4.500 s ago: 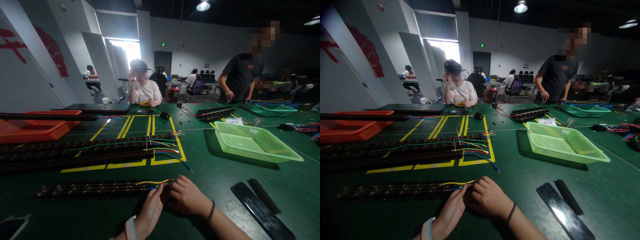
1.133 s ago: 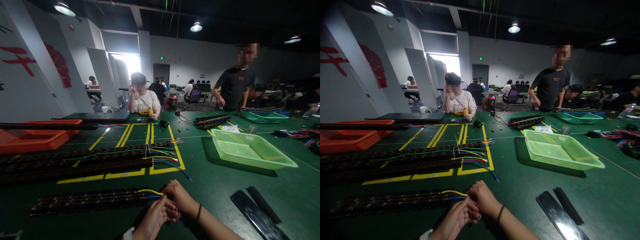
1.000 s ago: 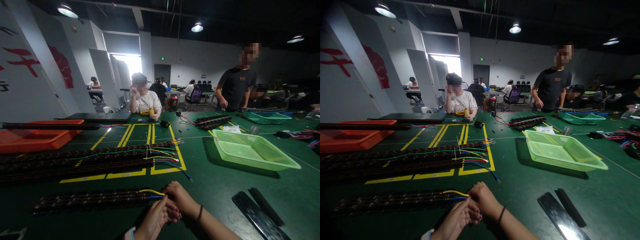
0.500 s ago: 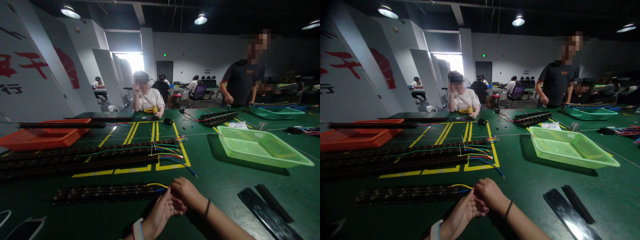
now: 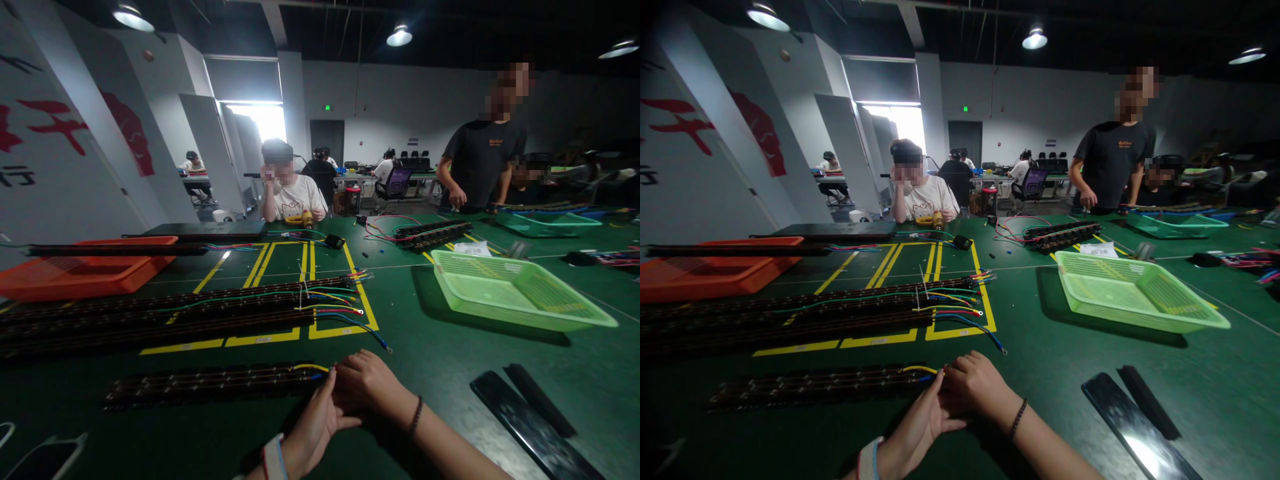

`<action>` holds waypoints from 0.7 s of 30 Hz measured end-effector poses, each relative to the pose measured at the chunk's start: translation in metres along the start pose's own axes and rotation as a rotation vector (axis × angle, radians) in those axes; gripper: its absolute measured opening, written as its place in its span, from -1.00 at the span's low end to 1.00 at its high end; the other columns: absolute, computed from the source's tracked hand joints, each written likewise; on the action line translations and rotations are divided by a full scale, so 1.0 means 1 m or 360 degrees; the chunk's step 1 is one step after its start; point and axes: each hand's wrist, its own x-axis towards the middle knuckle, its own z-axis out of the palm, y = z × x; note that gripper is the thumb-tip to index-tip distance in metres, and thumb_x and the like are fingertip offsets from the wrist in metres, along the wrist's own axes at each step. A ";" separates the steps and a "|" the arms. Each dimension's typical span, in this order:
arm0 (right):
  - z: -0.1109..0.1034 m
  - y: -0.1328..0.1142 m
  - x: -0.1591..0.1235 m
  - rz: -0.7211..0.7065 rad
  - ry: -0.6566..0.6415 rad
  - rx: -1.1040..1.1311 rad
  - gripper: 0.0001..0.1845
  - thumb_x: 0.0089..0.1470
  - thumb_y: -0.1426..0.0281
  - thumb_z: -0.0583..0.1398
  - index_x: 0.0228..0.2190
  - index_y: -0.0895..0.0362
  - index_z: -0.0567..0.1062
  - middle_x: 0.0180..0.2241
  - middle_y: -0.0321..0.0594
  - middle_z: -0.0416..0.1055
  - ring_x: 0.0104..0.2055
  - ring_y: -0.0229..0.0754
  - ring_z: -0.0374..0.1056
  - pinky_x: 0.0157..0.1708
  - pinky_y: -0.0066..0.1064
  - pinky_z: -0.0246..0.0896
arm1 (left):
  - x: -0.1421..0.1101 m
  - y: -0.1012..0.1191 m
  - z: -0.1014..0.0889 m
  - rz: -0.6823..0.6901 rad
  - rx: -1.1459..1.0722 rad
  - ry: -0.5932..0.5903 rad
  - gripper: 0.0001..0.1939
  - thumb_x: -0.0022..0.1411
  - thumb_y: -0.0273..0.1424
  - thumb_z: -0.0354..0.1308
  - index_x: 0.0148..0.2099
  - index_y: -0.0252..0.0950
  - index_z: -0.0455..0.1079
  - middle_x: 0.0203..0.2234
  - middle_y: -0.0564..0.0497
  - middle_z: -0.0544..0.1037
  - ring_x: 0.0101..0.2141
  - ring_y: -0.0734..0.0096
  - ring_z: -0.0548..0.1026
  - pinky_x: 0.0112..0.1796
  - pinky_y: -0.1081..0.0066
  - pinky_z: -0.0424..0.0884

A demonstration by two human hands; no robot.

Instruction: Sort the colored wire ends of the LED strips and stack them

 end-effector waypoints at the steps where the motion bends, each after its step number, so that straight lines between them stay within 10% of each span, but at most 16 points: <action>1: 0.000 0.000 0.000 0.0001 -0.0016 0.0001 -0.82 0.16 0.43 0.17 -0.17 0.18 0.43 -0.39 -0.22 0.40 -0.43 -0.25 0.25 -0.39 -0.37 0.05 | 0.001 0.000 -0.001 -0.0010 -0.0048 -0.0032 -0.59 0.22 -0.08 0.04 -0.11 -0.34 0.33 -0.28 -0.17 0.60 -0.18 0.14 0.54 -0.12 0.12 0.35; 21: -0.002 -0.010 -0.014 -0.0150 0.0198 0.0011 -0.74 0.21 0.39 0.09 -0.07 0.18 0.38 -0.22 -0.16 0.45 -0.16 -0.17 0.30 -0.09 -0.29 0.15 | 0.003 0.001 0.003 0.0171 -0.0411 0.0266 -0.94 0.16 -0.45 0.20 -0.32 -0.34 0.42 -0.33 -0.03 0.57 -0.29 0.40 0.48 -0.13 0.34 0.34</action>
